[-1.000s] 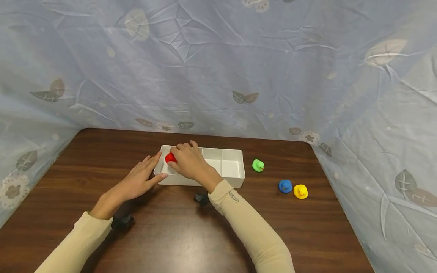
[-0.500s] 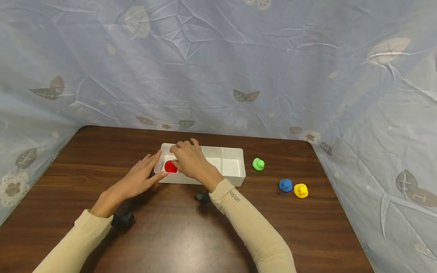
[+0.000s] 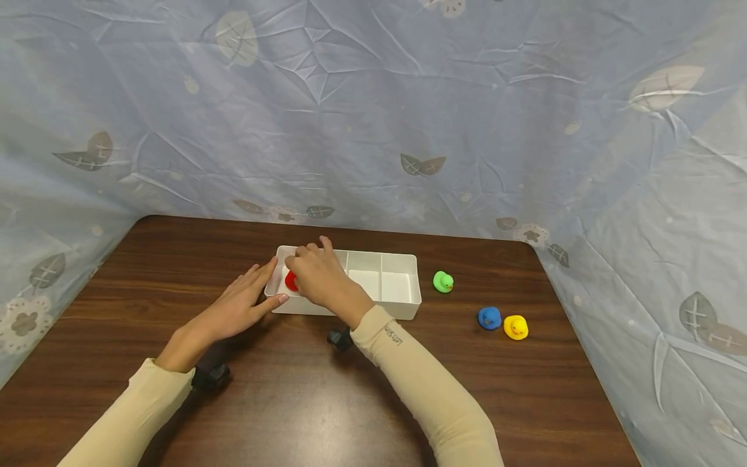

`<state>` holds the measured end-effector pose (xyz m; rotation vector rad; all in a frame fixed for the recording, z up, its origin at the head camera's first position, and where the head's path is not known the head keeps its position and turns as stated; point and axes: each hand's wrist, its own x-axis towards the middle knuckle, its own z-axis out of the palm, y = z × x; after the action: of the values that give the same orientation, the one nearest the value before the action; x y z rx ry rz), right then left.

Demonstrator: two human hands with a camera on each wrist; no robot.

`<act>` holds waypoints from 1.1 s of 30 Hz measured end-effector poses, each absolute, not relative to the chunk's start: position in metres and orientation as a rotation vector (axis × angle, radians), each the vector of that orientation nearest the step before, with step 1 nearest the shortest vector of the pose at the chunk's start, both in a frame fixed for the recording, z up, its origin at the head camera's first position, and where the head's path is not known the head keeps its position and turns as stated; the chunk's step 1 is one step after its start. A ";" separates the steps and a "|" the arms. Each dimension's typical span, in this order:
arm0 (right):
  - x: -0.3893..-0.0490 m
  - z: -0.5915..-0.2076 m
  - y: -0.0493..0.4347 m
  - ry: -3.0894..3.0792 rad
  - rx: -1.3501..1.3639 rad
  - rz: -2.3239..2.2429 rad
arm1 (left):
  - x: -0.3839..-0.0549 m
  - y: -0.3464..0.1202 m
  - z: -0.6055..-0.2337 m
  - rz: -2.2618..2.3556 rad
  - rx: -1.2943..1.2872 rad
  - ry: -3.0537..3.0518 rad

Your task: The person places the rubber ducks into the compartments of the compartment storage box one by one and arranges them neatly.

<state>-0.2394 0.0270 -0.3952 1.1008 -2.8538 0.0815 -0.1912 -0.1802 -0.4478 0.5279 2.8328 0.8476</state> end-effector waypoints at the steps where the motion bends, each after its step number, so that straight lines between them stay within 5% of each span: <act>1: -0.240 -0.396 0.027 -2.856 1.102 0.078 | -0.191 -0.180 -0.448 0.845 0.527 2.835; 33: -0.244 -0.399 0.026 -2.859 1.008 0.075 | -0.193 -0.180 -0.450 0.838 0.533 2.836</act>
<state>-0.2444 0.0261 -0.3994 1.0085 -2.8587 0.0746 -0.1927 -0.1796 -0.4499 0.5334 2.8360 0.8384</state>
